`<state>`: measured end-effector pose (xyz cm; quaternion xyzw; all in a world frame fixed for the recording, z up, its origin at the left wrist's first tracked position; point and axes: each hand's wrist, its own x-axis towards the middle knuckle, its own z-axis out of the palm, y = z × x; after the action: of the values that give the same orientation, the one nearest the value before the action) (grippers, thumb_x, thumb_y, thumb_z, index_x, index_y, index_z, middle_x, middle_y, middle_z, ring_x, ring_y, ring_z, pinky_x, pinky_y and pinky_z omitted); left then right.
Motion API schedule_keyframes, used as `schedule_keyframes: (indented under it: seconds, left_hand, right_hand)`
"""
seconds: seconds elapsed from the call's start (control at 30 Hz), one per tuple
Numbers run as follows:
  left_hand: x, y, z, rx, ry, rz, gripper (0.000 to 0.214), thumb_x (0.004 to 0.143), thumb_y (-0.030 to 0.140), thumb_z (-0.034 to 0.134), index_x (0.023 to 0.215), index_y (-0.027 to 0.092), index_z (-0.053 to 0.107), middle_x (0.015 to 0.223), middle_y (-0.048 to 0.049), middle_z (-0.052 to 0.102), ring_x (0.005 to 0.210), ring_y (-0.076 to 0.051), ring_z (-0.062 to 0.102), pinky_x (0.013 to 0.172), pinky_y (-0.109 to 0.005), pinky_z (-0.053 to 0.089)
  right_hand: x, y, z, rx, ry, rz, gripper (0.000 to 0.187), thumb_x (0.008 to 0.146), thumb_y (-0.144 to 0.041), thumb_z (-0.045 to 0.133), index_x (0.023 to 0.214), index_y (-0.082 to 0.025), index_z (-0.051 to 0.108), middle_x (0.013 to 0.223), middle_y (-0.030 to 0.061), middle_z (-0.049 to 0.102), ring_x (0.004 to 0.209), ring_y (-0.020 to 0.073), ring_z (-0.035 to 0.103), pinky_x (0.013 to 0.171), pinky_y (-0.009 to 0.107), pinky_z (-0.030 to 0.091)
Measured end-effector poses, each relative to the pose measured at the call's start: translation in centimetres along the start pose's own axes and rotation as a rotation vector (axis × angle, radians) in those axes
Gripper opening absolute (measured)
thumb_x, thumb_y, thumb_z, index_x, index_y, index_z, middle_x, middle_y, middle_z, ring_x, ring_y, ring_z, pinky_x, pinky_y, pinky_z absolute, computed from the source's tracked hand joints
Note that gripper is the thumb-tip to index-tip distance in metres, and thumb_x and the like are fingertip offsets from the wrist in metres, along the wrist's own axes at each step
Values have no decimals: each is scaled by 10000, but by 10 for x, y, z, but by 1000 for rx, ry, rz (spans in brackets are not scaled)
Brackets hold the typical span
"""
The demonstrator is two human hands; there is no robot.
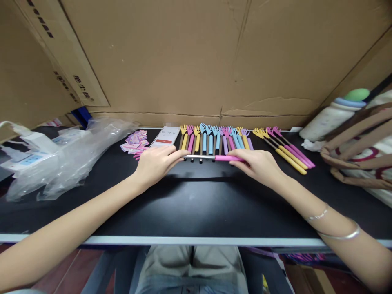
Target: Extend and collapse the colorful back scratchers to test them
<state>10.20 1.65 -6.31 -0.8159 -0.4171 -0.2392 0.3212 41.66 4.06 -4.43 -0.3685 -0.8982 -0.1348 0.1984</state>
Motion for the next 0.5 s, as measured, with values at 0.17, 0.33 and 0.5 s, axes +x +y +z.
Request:
schedule_keyframes:
  seconds: [0.17, 0.33, 0.5]
  left_hand:
    - [0, 1, -3, -56, -26, -32, 328, 992, 370, 375, 1090, 303, 681, 712, -9, 632, 603, -110, 546, 490, -256, 238]
    - [1, 2, -5, -47, -13, -30, 333, 994, 366, 371, 1080, 305, 687, 695, -8, 631, 591, -107, 554, 486, -258, 243]
    - [1, 2, -5, -45, -23, -44, 337, 993, 371, 368, 1081, 301, 686, 712, -13, 640, 610, -108, 571, 485, -258, 249]
  right_hand:
    - [0, 0, 0, -14, -1, 6, 292, 947, -425, 424, 985, -217, 624, 873, 17, 729, 642, 117, 627, 552, 222, 364]
    - [-1, -2, 0, -42, 22, 12, 272, 942, -419, 440, 989, -225, 623, 865, 5, 726, 648, 116, 628, 556, 228, 359]
    - [-1, -4, -1, -49, 40, 14, 245, 932, -404, 461, 981, -225, 620, 859, -3, 723, 650, 109, 624, 555, 227, 355]
